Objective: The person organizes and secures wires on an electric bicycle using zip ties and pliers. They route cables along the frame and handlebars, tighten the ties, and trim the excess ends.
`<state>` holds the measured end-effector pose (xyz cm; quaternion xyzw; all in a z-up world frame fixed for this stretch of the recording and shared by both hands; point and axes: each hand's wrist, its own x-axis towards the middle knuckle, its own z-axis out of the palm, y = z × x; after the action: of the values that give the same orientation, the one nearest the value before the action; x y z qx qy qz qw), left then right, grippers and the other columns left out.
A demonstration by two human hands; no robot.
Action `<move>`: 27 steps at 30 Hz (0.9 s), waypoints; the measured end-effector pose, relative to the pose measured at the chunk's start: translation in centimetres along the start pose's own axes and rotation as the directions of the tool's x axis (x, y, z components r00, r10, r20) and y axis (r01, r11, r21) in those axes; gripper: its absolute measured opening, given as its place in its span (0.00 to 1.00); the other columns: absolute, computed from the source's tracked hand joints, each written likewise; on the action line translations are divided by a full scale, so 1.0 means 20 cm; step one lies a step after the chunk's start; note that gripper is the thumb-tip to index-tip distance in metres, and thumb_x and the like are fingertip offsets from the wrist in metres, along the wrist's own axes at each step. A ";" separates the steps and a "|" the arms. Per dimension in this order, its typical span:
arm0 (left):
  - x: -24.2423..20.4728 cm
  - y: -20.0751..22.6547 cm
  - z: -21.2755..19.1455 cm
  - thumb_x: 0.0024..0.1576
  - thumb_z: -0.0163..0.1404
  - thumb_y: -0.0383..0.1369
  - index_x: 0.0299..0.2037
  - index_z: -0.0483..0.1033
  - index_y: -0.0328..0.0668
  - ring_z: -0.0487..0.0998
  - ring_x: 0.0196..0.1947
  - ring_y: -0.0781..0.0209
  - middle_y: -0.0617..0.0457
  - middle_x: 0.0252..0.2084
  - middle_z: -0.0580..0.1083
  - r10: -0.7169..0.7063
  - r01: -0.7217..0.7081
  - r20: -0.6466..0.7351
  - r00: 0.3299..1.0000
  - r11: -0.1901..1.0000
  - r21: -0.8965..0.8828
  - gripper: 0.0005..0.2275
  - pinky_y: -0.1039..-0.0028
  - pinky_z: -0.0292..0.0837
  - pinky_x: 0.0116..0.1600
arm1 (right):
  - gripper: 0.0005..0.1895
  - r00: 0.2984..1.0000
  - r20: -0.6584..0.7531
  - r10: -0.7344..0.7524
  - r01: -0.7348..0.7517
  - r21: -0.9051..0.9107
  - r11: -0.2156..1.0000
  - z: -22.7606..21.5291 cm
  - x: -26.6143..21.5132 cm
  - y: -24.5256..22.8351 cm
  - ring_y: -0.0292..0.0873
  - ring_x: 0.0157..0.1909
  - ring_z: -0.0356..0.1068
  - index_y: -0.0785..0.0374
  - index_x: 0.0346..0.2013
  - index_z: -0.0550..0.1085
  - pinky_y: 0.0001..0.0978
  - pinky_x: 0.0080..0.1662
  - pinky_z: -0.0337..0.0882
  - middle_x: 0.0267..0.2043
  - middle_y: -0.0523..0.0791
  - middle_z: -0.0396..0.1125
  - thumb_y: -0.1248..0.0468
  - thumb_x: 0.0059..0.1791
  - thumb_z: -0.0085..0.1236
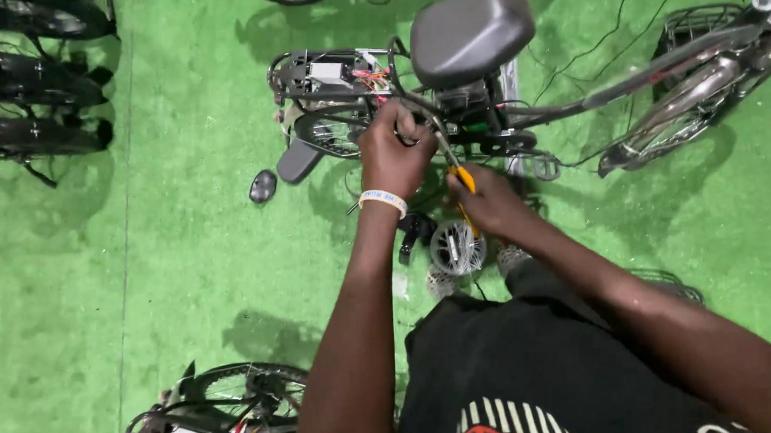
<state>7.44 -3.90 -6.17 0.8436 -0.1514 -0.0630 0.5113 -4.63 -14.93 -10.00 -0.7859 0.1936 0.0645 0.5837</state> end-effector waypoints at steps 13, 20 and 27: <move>0.11 -0.14 -0.06 0.44 0.52 0.26 0.23 0.65 0.44 0.77 0.22 0.54 0.51 0.17 0.71 0.251 -0.252 0.058 0.966 0.967 0.023 0.07 0.66 0.72 0.31 | 0.18 0.994 0.102 0.033 -0.031 -0.016 0.999 0.00 0.08 -0.08 0.50 0.35 0.74 0.70 0.46 0.69 0.45 0.42 0.72 0.34 0.54 0.71 0.59 0.55 0.37; 0.02 -0.13 -0.01 0.43 0.53 0.23 0.23 0.64 0.42 0.77 0.22 0.52 0.47 0.16 0.69 0.167 -0.167 -0.009 0.986 0.982 -0.086 0.08 0.66 0.71 0.30 | 0.20 0.995 0.073 0.068 -0.060 -0.105 0.993 -0.03 -0.01 -0.15 0.57 0.41 0.74 0.69 0.49 0.68 0.49 0.44 0.69 0.33 0.55 0.72 0.56 0.52 0.42; -0.08 -0.05 0.02 0.42 0.55 0.21 0.24 0.64 0.40 0.81 0.30 0.52 0.47 0.18 0.72 0.052 -0.067 -0.067 0.996 0.968 -0.240 0.10 0.66 0.75 0.38 | 0.24 0.992 0.123 -0.013 0.021 -0.065 0.998 -0.09 -0.08 -0.16 0.62 0.40 0.72 0.72 0.54 0.67 0.56 0.44 0.70 0.35 0.60 0.71 0.54 0.55 0.38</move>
<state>6.02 -3.36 -7.28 0.7715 -0.1523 -0.0404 0.6165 -5.00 -15.40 -6.03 -0.8010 0.1483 0.1139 0.5687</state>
